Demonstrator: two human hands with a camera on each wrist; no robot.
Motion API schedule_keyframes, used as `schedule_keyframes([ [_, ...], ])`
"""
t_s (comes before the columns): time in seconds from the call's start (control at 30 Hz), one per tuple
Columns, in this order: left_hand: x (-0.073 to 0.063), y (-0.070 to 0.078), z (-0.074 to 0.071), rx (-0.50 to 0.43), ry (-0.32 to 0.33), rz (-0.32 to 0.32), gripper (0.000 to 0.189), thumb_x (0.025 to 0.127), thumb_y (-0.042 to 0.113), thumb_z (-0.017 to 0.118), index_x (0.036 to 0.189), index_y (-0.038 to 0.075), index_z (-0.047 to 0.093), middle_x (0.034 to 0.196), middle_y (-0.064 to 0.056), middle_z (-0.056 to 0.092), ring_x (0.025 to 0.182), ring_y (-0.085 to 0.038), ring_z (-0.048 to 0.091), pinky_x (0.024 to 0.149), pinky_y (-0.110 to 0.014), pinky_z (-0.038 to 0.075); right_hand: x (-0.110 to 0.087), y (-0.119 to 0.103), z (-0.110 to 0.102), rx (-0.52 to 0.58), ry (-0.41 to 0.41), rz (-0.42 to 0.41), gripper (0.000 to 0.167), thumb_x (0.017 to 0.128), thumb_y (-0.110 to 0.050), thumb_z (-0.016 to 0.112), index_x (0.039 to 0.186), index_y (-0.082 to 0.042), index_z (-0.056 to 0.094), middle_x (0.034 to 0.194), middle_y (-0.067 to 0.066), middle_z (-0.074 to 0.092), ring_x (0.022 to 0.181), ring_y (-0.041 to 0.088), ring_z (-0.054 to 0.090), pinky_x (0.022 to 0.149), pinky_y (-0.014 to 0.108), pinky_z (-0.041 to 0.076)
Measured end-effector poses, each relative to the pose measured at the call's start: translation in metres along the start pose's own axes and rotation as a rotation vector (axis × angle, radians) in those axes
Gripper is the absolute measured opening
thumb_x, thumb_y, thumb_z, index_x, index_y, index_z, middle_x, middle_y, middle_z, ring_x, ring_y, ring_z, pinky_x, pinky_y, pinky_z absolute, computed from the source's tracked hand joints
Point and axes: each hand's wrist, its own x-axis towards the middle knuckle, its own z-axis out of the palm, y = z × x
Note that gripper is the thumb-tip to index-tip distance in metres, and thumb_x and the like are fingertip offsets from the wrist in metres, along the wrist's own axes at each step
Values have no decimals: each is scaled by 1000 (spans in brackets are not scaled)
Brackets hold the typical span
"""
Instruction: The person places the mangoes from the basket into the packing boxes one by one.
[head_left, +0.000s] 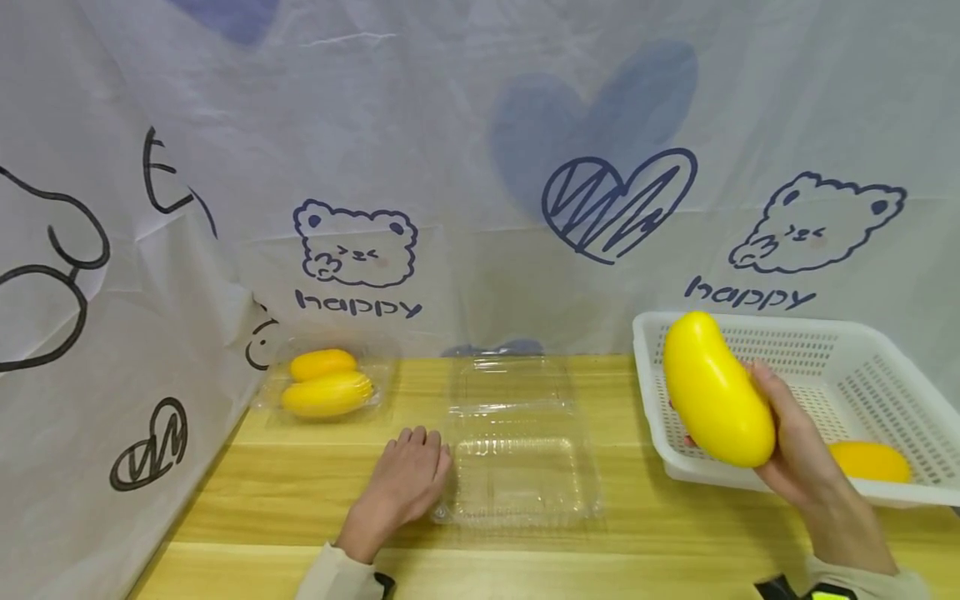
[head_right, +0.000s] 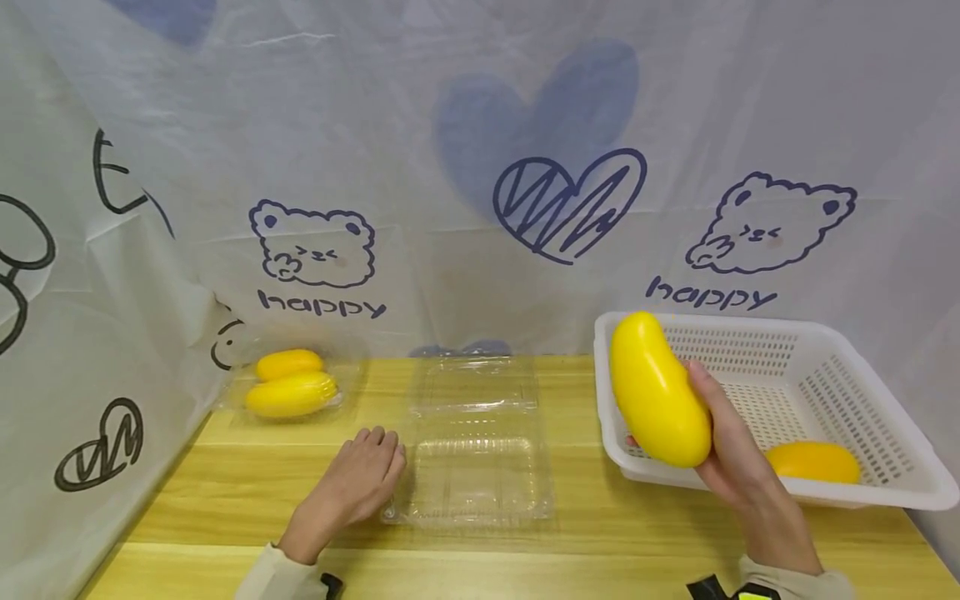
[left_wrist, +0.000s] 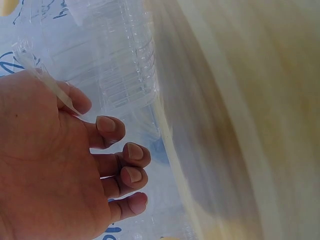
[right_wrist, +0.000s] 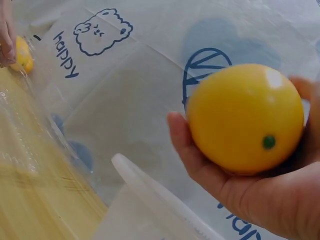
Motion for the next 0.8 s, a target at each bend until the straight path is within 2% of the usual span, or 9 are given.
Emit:
schedule_keyframes([
  [0.07,0,0,0,0,-2,-7,33,110,24,38,92,2,55,94,-16,56,90,-34,53,82,-51,46,1,3,2,-117,1,34,44,113,-24,20,147,-20,47,123,6,62,102,20,68,84,44,59],
  [0.17,0,0,-1,4,-6,-8,33,110,25,38,91,3,54,92,-15,55,89,-33,52,81,-50,46,3,6,7,-186,-39,103,45,112,-19,22,153,-24,40,126,6,60,102,22,68,85,49,58],
  [0.27,-1,0,-1,10,-2,-3,32,109,25,38,90,4,52,89,-14,53,88,-32,51,79,-49,45,6,8,14,-162,-74,140,48,112,-16,23,158,-23,33,134,10,55,105,29,69,87,54,57],
  [0.37,-1,0,-1,9,6,2,31,109,24,39,89,5,52,88,-13,52,87,-32,51,78,-48,44,10,11,20,-143,-95,165,46,112,-17,22,158,-20,31,136,12,53,105,33,69,87,53,57],
  [0.6,-1,-1,-1,2,-2,-3,31,110,25,38,90,5,51,89,-12,51,87,-31,50,79,-47,44,13,18,29,-192,-33,212,42,113,-27,24,147,-23,48,121,10,62,96,26,70,83,50,59],
  [0.7,0,-1,0,4,-6,-4,31,110,25,38,90,6,51,89,-12,52,87,-31,50,79,-47,44,14,21,32,-214,-34,207,43,113,-28,24,151,-22,45,126,11,60,99,25,68,85,54,58],
  [0.8,0,-1,-1,2,-6,-5,31,110,25,39,89,6,51,89,-12,52,87,-31,49,78,-47,44,15,24,36,-249,-38,191,43,113,-22,29,155,-20,39,131,12,54,102,25,67,86,57,56],
])
